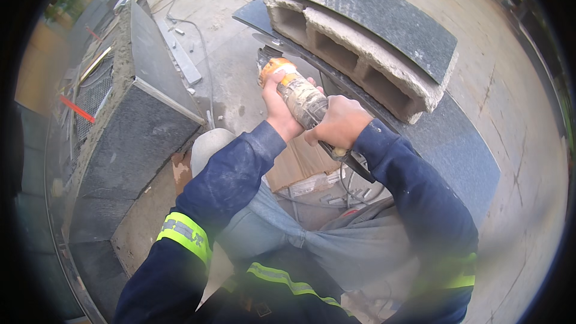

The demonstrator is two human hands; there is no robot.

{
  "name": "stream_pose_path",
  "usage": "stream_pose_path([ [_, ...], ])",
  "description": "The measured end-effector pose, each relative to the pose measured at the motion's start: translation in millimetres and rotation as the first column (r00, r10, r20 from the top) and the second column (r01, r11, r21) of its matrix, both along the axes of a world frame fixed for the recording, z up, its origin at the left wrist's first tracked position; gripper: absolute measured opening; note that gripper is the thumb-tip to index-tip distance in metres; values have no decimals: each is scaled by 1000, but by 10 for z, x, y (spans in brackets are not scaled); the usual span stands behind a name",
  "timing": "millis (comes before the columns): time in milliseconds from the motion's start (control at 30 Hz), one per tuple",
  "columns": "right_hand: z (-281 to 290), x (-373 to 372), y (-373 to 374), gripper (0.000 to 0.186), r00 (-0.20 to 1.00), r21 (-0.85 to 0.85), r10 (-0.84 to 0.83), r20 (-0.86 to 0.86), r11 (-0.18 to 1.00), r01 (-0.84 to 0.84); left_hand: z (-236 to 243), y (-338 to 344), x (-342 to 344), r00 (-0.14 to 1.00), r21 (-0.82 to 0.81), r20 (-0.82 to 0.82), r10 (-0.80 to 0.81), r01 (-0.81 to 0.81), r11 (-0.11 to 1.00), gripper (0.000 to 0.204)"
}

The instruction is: The person uses an angle grinder to cut a dark stone slab resting on a cinder block. The person holds the tool with both hands and moves it along the slab's edge to create a cut.

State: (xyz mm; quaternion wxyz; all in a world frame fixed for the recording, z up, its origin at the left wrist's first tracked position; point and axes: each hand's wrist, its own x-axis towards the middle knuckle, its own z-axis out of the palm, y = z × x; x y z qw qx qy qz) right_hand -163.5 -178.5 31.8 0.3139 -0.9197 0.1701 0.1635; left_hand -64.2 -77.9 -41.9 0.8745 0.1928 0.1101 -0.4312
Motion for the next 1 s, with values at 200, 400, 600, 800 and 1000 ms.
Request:
stream_pose_path([
  [200, 63, -91, 13, 60, 1000, -27, -13, 9, 1000, 13, 25, -11, -80, 1000, -26, 3, -10, 10, 1000, 44],
  [400, 7, -71, -16, 61, 1000, 4, 10, -4, 1000, -10, 41, -2, -100, 1000, -34, -12, 0, 0, 999, 50],
  [600, 38, -77, -69, 63, 999, -23, -51, -8, 998, 51, -4, -135, -106, 999, 0, -13, 31, -31, 1000, 51],
  [800, 124, 125, 114, 62, 995, -6, -76, -57, 997, 76, -116, 14, 113, 999, 31, 3, 45, -45, 998, 53],
  [1000, 28, 187, 47, 57, 994, -32, -105, 16, 994, 105, -185, -73, 223, 999, 4, -19, 25, -25, 1000, 52],
])
